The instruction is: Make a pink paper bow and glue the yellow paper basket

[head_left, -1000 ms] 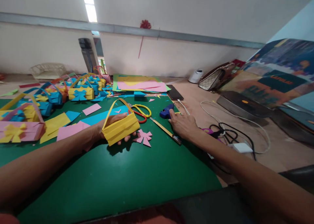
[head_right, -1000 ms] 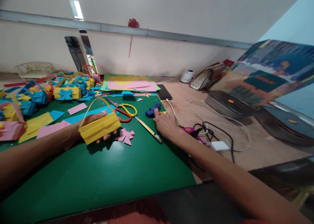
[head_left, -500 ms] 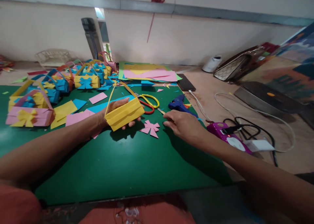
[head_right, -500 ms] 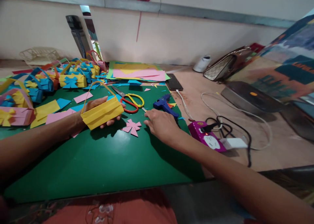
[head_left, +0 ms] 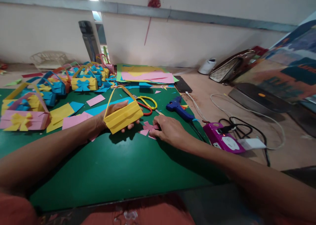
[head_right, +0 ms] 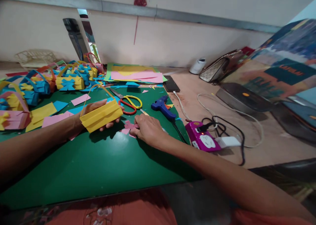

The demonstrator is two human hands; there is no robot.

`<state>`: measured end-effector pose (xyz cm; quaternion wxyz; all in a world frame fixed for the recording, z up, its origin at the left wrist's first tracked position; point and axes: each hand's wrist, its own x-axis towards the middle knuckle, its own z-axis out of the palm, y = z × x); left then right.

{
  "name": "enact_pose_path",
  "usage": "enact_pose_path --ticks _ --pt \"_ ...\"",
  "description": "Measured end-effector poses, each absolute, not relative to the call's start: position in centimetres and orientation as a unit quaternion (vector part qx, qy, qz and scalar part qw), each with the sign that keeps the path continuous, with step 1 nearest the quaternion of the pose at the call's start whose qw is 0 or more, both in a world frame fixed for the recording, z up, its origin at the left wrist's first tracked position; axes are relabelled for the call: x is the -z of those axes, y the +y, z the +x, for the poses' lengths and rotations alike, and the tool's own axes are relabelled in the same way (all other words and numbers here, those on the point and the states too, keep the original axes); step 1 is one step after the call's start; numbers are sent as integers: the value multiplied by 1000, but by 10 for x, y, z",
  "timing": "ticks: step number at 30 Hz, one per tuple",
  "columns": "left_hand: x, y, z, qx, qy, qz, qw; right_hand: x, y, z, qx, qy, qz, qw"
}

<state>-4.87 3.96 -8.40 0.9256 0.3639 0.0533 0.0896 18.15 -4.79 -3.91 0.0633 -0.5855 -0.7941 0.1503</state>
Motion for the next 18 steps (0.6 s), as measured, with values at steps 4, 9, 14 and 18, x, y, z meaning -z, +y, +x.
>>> enact_pose_path --ticks 4,9,14,18 --pt "86 41 -49 -86 52 367 925 44 -51 184 -233 -767 -580 144" --pt "86 42 -48 -94 55 376 920 47 -54 185 -343 -714 -560 242" --pt "86 43 -47 -82 65 372 922 32 -57 178 -474 -655 -503 306" --pt "86 40 -45 -104 89 382 914 21 -58 170 -510 -630 -494 314"
